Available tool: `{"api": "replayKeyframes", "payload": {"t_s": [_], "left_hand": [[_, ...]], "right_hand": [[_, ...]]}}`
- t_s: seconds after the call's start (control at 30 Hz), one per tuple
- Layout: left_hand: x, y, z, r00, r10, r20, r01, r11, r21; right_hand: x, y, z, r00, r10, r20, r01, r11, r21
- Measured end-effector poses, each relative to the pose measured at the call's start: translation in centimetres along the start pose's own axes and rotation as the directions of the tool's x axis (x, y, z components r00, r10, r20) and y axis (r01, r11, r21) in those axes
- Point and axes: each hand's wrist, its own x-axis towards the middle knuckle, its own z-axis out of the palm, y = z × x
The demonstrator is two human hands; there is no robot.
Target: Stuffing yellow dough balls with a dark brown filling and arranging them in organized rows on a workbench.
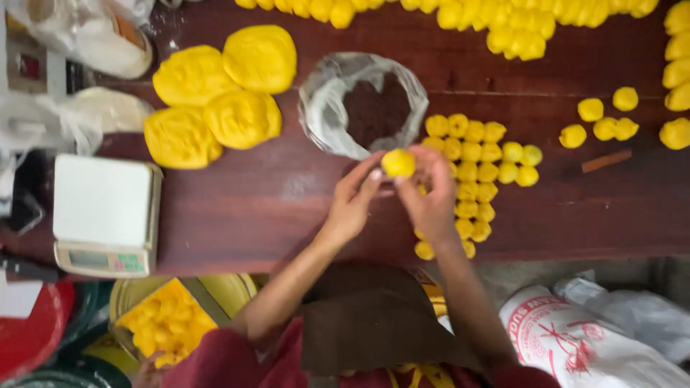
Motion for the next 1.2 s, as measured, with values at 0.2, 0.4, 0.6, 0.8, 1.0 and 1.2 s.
{"api": "replayKeyframes", "payload": {"t_s": [0.2,0.4,0.6,0.8,1.0,1.2], "left_hand": [[-2.7,-4.7,5.3,0.998,0.005,0.055,-0.007,0.999,0.036],[-5.0,-6.0,9.4,0.988,0.148,-0.034,-0.13,0.941,0.313],[-5.5,-5.0,9.6,0.984,0.057,-0.172,-0.031,0.988,0.151],[-3.1,-1.3,1.4,0.969,-0.246,-0.026,0.233,0.943,-0.238],[-2.0,4.7,-6.9,0.957,-0.27,0.105,0.289,0.921,-0.262],[-1.7,7.1,-10.2,0.952,-0.246,0.183,0.266,0.959,-0.094]], "right_hand": [[-6.2,-4.4,-5.6,0.964,-0.251,0.089,0.266,0.899,-0.348],[-8.3,-0.4,-7.4,0.97,-0.241,-0.026,0.186,0.81,-0.557],[-6.6,2.3,-5.3,0.917,-0.376,-0.132,0.193,0.71,-0.678],[-3.7,5.4,-2.2,0.994,-0.06,-0.088,0.038,0.971,-0.237],[9.5,3.5,0.5,0.994,0.091,0.056,-0.061,0.916,-0.396],[20.0,2.9,3.1,0.924,-0.118,0.365,0.374,0.481,-0.792]]}}
